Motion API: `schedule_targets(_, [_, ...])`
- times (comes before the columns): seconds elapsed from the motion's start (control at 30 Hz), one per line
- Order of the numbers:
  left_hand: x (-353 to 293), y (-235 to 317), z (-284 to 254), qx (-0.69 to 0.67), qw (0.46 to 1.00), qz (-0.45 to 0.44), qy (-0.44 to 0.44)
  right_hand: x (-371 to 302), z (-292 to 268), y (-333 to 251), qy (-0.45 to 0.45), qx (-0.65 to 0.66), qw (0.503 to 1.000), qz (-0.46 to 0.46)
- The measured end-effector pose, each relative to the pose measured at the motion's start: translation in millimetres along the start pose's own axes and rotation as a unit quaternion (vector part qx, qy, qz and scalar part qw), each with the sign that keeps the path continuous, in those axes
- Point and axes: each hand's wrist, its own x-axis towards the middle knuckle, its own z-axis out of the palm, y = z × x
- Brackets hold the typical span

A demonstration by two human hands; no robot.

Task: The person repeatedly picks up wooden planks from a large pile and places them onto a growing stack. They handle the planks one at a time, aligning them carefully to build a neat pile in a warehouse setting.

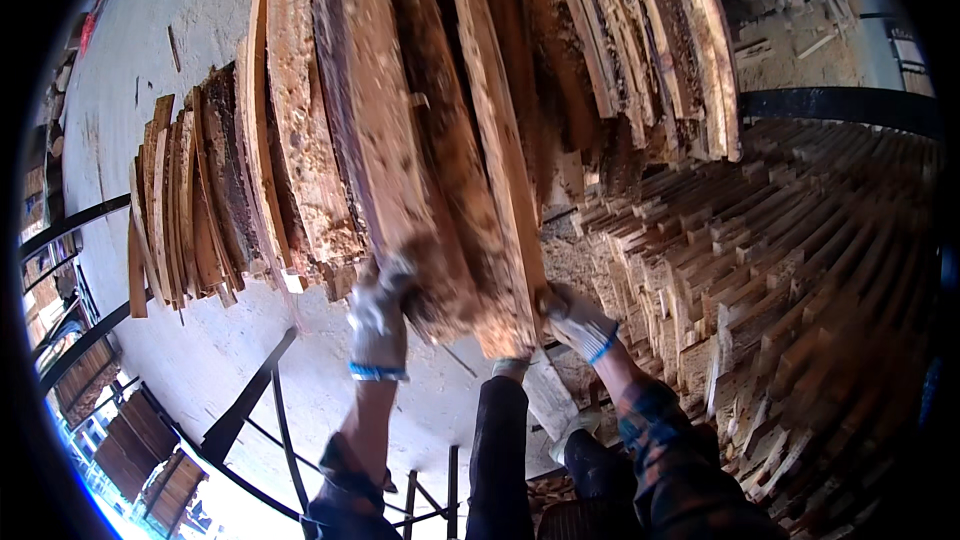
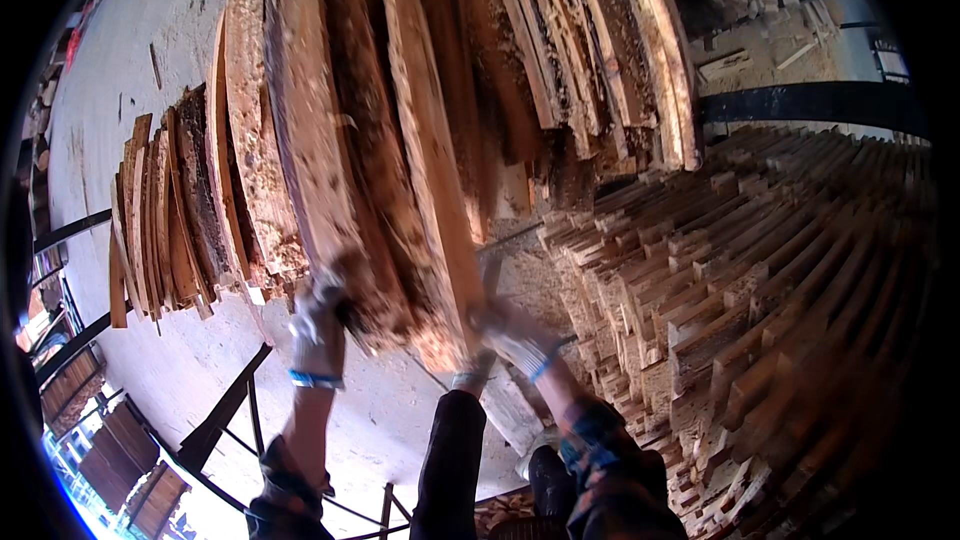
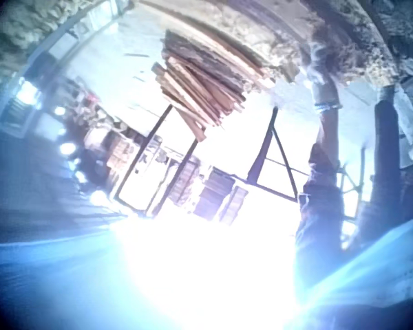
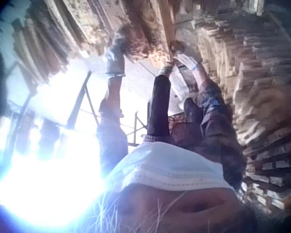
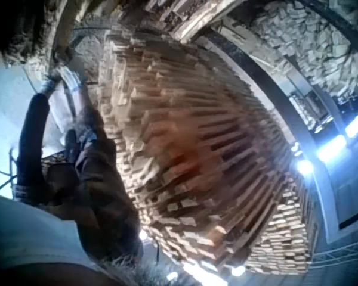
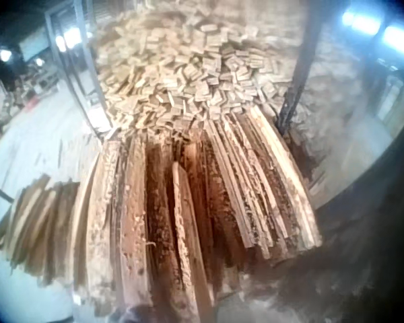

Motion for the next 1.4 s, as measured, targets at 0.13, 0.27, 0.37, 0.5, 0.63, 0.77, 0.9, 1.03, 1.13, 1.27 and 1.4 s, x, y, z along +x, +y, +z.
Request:
schedule_targets(0.13, [-23.9,-59.8,-14.1,0.444,0.871,0.174,-0.119,-11.5,1.4,-64.8,-0.037,-0.122,0.992,-0.003])
schedule_targets(0.27, [4.7,-63.4,7.8,0.1,0.991,-0.02,-0.084,28.1,-27.4,-57.4,-0.014,-0.267,0.957,-0.109])
schedule_targets(0.37, [34.1,-67.2,-5.8,-0.19,0.972,-0.042,-0.135,37.2,-11.9,-42.8,0.023,-0.215,0.94,-0.263])
schedule_targets(0.5, [-13.0,-49.5,25.4,-0.076,0.995,0.039,-0.048,-18.9,10.9,-55.4,0.031,-0.223,0.958,-0.176])
schedule_targets(0.63, [-125.9,-52.6,-13.7,-0.085,0.994,-0.061,-0.043,-150.0,17.2,-49.9,-0.056,-0.291,0.941,-0.166])
schedule_targets(0.77, [-172.7,-50.3,6.5,-0.226,0.956,-0.176,-0.067,-195.5,38.9,-89.7,-0.085,-0.226,0.968,-0.067])
schedule_targets(0.9, [-190.8,-33.6,25.5,-0.039,0.994,-0.073,-0.074,-202.7,30.9,-73.6,-0.09,-0.012,0.995,-0.034])
schedule_targets(1.03, [-260.2,-12.9,20.5,0.017,0.997,0.036,-0.063,-265.4,51.9,-77.9,-0.034,-0.114,0.988,-0.102])
schedule_targets(1.13, [-335.5,54.1,41.3,0.008,0.997,0.007,-0.081,-326.1,66.1,-82.8,-0.001,-0.149,0.982,-0.119])
schedule_targets(1.27, [-373.8,114.3,73.3,0.076,0.986,0.106,-0.1,-406.4,110.3,-144.0,-0.009,-0.136,0.952,-0.276])
schedule_targets(1.4, [-401.4,194.6,121.6,0.158,0.944,0.253,-0.141,-478.6,132.6,-227.0,0.015,-0.178,0.922,-0.344])
